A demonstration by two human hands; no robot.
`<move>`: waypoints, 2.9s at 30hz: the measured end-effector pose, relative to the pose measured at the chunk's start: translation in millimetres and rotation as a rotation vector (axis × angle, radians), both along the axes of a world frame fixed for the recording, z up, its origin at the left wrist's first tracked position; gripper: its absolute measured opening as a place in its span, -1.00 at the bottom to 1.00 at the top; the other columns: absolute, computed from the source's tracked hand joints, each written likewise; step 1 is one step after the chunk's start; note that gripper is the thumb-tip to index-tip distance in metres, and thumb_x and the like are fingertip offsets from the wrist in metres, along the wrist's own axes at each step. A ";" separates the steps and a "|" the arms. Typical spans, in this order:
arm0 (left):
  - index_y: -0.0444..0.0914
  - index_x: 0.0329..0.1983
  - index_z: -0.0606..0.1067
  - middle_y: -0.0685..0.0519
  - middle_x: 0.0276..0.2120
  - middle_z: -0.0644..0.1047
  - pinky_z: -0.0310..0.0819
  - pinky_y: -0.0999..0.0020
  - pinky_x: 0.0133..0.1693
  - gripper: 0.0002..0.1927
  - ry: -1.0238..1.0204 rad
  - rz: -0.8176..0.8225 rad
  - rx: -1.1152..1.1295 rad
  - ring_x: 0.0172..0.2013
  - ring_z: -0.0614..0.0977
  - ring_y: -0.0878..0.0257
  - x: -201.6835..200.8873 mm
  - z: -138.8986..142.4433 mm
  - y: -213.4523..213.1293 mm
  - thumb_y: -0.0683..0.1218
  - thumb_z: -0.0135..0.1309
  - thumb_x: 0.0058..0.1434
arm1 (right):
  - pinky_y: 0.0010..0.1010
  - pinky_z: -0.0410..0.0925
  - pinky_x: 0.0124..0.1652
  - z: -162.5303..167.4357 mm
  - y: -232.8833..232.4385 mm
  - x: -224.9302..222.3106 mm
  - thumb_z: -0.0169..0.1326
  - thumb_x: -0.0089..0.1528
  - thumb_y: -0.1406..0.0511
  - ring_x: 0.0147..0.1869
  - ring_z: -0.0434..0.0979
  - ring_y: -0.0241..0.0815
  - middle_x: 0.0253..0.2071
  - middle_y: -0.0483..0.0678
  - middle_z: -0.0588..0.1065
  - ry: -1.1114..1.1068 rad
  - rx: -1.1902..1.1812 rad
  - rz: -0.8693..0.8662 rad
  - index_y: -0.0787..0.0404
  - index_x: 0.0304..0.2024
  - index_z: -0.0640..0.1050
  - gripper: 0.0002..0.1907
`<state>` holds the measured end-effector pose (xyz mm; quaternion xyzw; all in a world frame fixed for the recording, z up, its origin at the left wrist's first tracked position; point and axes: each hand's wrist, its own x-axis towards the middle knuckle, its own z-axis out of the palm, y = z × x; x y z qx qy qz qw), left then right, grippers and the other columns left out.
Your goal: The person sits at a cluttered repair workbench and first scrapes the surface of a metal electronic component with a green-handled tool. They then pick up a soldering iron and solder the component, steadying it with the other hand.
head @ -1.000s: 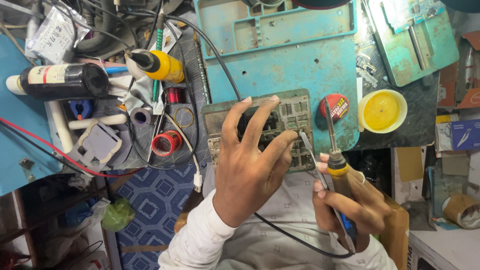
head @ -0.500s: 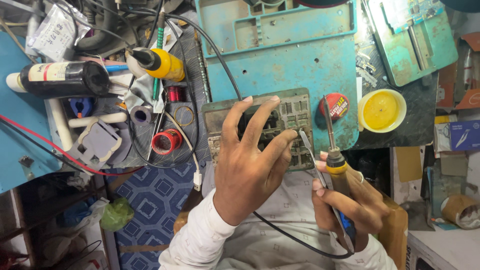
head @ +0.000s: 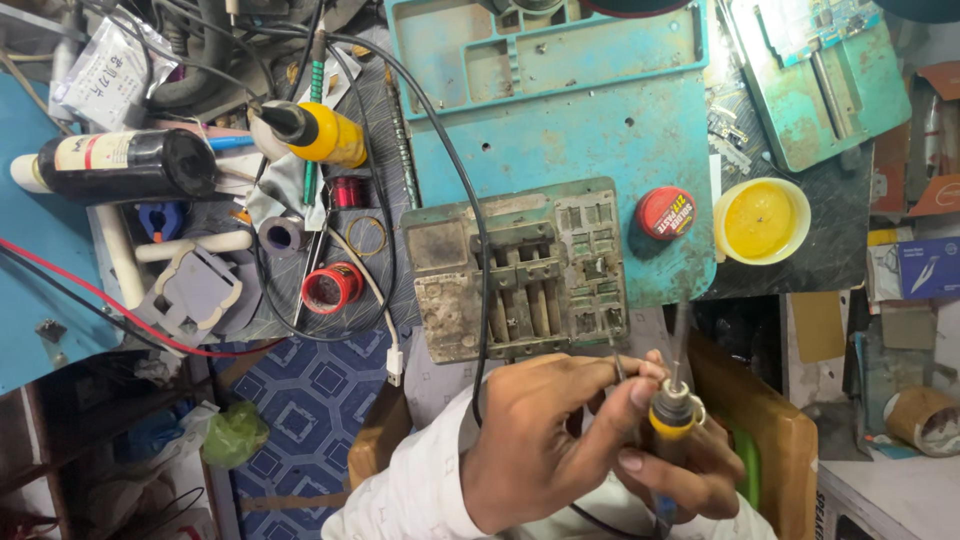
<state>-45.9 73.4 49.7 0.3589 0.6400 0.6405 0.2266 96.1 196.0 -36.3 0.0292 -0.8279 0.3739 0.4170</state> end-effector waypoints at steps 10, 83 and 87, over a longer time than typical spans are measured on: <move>-0.36 -0.25 0.58 -0.03 -0.51 0.63 0.52 0.46 -0.42 -0.78 -0.236 -0.092 -0.272 -0.51 0.68 0.31 -18.7 3.7 -9.9 -0.12 0.06 0.44 | 0.19 0.51 0.12 -21.3 16.3 40.3 0.10 0.34 0.22 -0.01 0.64 0.19 -0.07 0.27 0.55 -0.009 -0.345 -0.083 0.09 0.21 0.49 -0.62; -0.26 -0.37 0.67 -0.05 -0.77 0.42 0.21 0.33 -0.69 -0.84 0.007 0.075 -0.478 -0.82 0.40 0.22 -47.8 2.3 10.9 -0.07 0.23 0.22 | -0.07 0.58 0.04 14.0 20.0 32.1 0.11 0.35 0.32 -0.07 0.70 0.12 -0.05 0.43 0.55 -0.014 -0.808 -0.178 0.49 0.14 0.50 -0.62; -0.27 -0.35 0.65 -0.08 -0.72 0.44 0.25 0.33 -0.67 -0.84 -0.009 0.073 -0.427 -0.80 0.46 0.19 -48.1 7.0 8.0 -0.08 0.20 0.24 | 0.06 0.52 0.18 -14.5 25.5 61.0 0.14 0.33 0.38 0.02 0.67 0.20 0.01 0.46 0.52 0.047 -0.935 0.005 0.50 0.21 0.47 -0.56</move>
